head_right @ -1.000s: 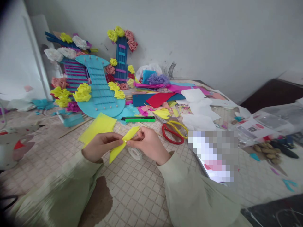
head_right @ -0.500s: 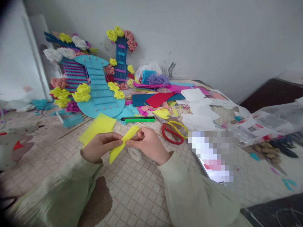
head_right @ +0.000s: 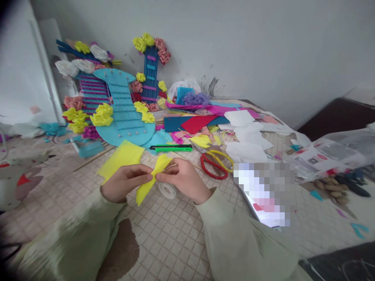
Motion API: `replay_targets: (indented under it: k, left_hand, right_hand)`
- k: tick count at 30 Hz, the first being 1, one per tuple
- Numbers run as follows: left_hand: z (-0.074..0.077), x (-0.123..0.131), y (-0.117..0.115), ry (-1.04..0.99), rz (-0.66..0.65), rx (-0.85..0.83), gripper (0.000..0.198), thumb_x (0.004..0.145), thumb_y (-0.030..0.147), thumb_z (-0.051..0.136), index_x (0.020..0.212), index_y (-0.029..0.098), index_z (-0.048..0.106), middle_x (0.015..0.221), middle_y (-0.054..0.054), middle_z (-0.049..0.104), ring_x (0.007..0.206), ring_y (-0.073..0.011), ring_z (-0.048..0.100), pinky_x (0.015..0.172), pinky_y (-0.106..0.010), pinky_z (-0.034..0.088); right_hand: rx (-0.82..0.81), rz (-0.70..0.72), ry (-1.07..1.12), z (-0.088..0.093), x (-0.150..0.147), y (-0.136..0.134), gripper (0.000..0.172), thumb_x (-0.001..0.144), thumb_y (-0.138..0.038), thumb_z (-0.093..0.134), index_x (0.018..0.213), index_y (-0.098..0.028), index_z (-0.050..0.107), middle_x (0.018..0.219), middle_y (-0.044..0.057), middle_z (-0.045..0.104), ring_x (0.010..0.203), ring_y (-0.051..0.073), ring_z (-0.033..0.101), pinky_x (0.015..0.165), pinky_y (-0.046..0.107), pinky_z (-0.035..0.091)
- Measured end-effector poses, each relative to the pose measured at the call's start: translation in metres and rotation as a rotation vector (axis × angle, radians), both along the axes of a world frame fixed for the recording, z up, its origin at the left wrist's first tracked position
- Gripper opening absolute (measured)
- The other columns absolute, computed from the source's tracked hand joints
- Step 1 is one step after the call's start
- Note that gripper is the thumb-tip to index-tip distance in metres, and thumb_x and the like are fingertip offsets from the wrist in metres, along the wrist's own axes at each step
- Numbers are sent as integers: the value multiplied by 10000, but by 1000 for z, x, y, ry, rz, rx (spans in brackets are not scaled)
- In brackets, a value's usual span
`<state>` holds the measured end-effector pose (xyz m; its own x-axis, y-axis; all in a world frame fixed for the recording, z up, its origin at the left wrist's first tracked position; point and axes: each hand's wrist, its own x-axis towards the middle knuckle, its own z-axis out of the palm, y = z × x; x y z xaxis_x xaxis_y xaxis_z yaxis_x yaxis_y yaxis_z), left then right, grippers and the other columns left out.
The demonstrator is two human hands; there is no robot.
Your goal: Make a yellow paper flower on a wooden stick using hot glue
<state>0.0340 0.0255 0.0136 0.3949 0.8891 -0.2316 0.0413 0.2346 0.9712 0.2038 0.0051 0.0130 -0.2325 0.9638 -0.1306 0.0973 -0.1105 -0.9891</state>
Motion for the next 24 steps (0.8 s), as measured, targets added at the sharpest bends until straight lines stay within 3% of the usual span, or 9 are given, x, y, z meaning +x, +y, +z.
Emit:
replay_targets:
  k: [6,12,24]
  left_hand:
    - [-1,0,0,-67,-31,-37,152,551,232,681,659,139,627,572,25,588,529,-72,496,504,-192,372]
    - [-5,-1,1,-83,-29,-38,196,601,325,647,667,141,635,574,19,562,544,-75,481,521,-200,360]
    - [-5,-2,1,-71,-38,-72,243,554,348,675,653,134,614,504,27,508,489,-74,443,476,-205,314]
  right_hand:
    - [-61,132,186,1,2,-1,242,646,-280,633,849,-155,588,864,43,630,815,155,583,789,329,438]
    - [-80,122,185,4,0,-2,243,637,-281,643,844,-156,612,835,38,638,815,153,582,771,314,445]
    - [-78,125,171,3,2,-1,255,627,-295,649,832,-148,615,864,50,632,820,159,580,770,325,444]
